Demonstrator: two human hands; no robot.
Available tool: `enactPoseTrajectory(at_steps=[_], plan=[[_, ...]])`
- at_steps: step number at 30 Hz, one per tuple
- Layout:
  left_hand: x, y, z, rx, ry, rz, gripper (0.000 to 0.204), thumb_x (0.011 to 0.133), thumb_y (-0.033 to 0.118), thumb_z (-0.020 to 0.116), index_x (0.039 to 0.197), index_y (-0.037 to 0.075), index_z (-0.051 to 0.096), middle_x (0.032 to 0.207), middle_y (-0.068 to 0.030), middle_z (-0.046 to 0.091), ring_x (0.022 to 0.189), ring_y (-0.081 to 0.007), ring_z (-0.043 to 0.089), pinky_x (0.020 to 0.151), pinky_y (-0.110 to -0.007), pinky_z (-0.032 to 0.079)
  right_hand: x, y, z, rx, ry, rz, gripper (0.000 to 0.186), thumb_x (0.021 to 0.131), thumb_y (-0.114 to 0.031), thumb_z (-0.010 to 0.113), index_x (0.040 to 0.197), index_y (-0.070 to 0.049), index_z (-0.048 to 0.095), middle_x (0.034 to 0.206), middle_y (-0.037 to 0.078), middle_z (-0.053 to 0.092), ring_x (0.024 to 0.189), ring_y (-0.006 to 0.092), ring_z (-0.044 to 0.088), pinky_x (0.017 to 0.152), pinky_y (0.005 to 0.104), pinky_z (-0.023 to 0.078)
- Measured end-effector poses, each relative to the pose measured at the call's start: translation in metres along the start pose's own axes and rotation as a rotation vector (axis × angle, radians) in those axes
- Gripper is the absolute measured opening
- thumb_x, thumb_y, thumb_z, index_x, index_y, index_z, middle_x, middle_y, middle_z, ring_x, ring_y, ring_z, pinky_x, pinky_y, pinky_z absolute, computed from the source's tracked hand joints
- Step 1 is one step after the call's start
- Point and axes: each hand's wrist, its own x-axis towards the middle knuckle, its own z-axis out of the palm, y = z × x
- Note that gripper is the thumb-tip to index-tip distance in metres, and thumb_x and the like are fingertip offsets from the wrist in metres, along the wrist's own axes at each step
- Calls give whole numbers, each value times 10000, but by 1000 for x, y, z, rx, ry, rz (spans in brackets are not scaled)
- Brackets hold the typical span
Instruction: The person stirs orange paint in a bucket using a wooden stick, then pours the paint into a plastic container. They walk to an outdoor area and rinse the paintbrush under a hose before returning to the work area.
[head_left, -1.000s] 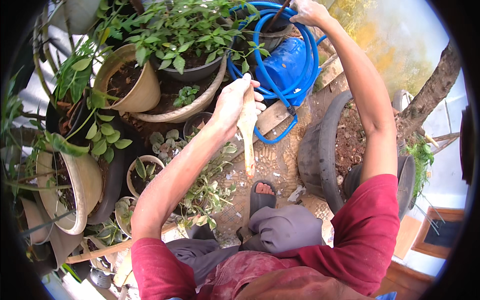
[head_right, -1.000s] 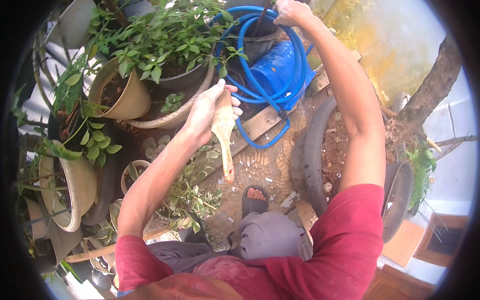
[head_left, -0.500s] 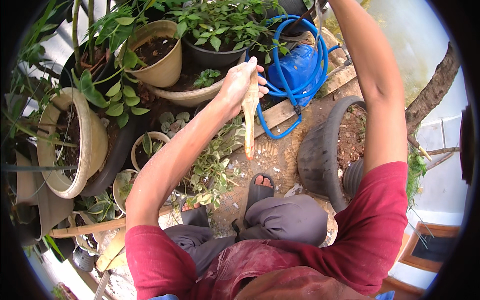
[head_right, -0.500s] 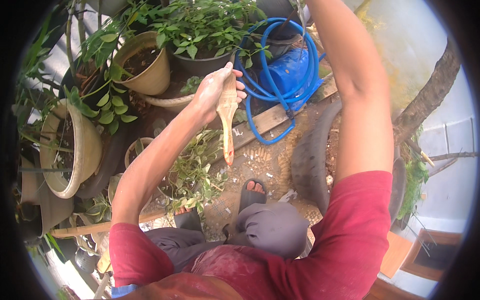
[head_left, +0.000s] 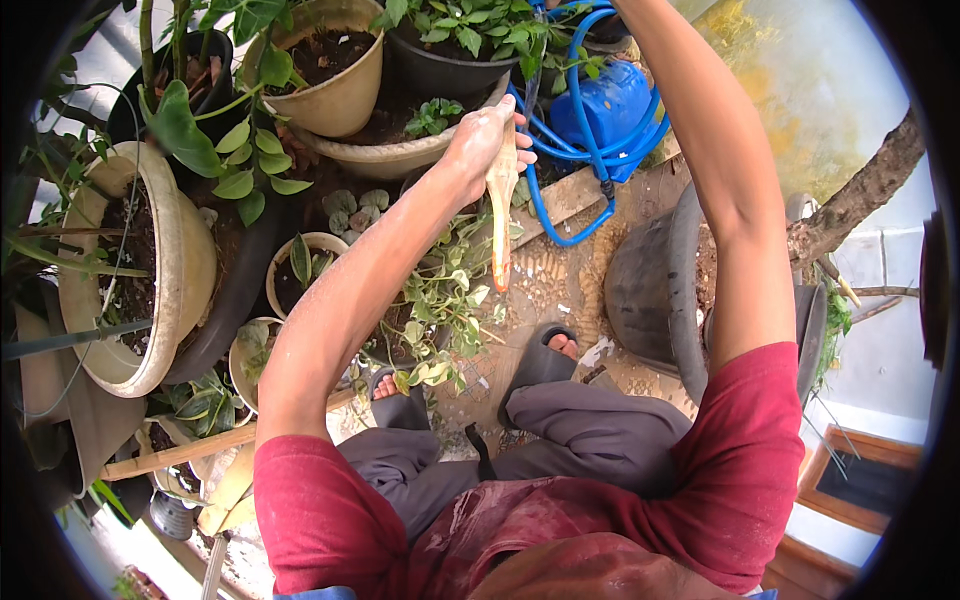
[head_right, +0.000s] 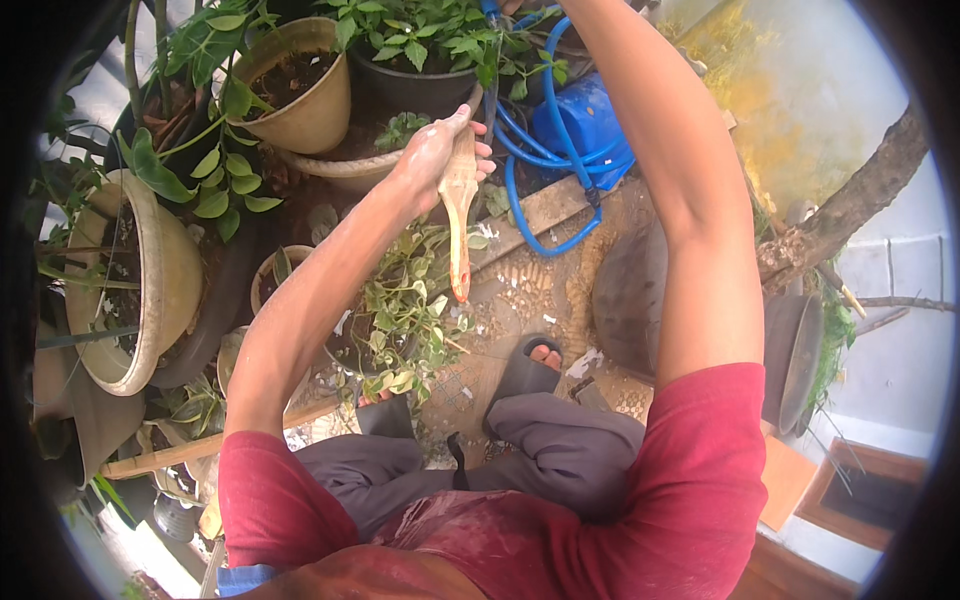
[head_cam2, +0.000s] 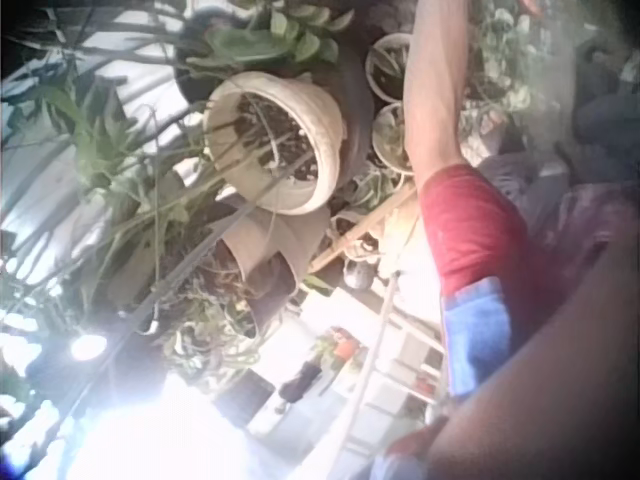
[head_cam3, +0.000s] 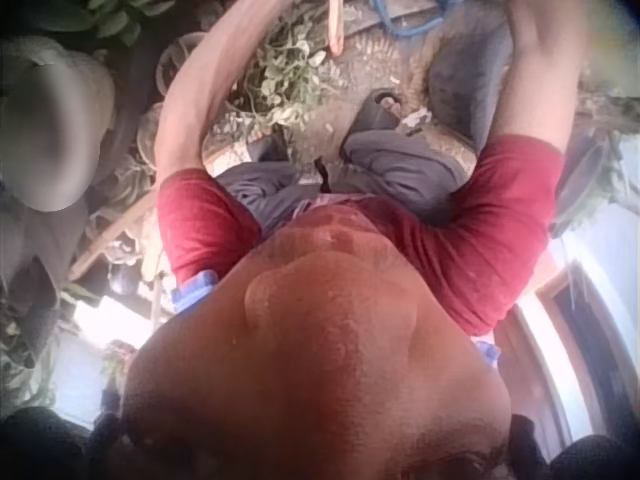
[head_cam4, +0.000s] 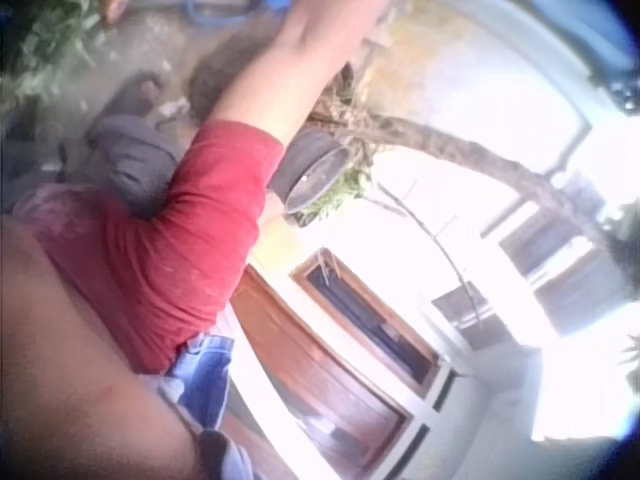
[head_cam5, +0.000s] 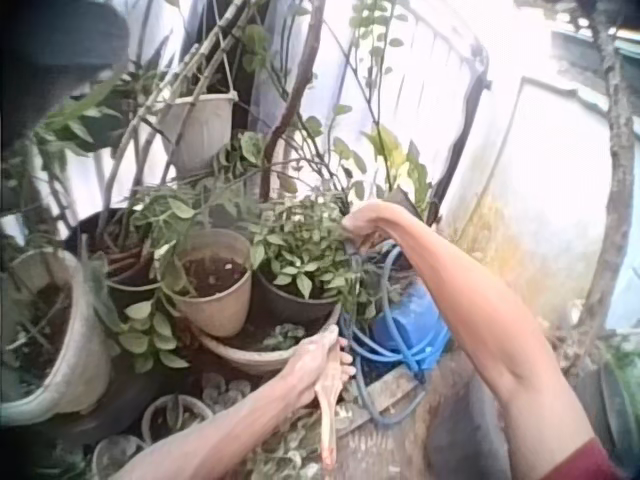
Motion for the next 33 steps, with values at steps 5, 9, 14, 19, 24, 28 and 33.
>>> enactPoseTrajectory(at_steps=[5, 9, 14, 19, 24, 28, 33], plan=[[11, -19, 1, -17, -2, -63, 443, 1030, 425, 469, 1148, 0, 506, 956, -156, 613, 826, -272, 682, 671, -353, 571, -21, 26, 11, 192, 82, 26, 323, 809, -282, 641, 745, 34, 662, 649, 129, 616, 519, 233, 535, 500, 392, 432], [23, -27, -6, -62, 16, -81, 457, 1026, 423, 478, 1190, -3, 473, 1033, -203, 621, 951, -334, 682, 726, -385, 590, -69, 6, 19, 305, 328, 133, 422, 837, -364, 648, 740, 46, 656, 641, 138, 617, 542, 233, 558, 552, 405, 448], [45, -34, 10, -109, 36, -97, 520, 1015, 447, 493, 1242, -14, 410, 1153, -249, 588, 1036, -381, 653, 785, -438, 589, -101, 27, 39, 450, 458, -36, 489, 884, -384, 640, 680, 60, 630, 554, 112, 541, 540, 176, 482, 559, 404, 418], [63, -38, 20, -3, 27, -81, 592, 1019, 471, 467, 1318, -32, 373, 1212, -251, 572, 1059, -369, 642, 831, -438, 580, -112, 29, 58, 742, 585, -165, 462, 921, -333, 595, 625, 19, 554, 510, 5, 418, 523, 107, 387, 504, 366, 328], [82, -37, 41, 10, 55, -66, 558, 1051, 426, 402, 1345, -49, 393, 1265, -233, 566, 1066, -339, 635, 882, -462, 557, -103, 43, 99, 1044, 745, -396, 387, 962, -263, 542, 676, -3, 515, 588, -22, 407, 603, 65, 385, 531, 330, 325], [112, -36, 51, -37, 10, -25, 443, 1050, 422, 408, 1185, 12, 510, 1143, -162, 625, 910, -320, 673, 724, -477, 569, -96, 56, 117, 1043, 754, -453, 326, 979, -218, 512, 739, 0, 542, 618, -31, 434, 633, 61, 407, 550, 311, 346], [130, -38, 74, 86, -8, 57, 353, 1049, 316, 459, 1153, -15, 523, 970, -146, 664, 787, -303, 690, 618, -442, 583, -111, 74, 138, 1163, 711, -172, 362, 959, -343, 577, 1167, -76, 706, 879, 54, 687, 824, 109, 588, 769, 288, 477]])
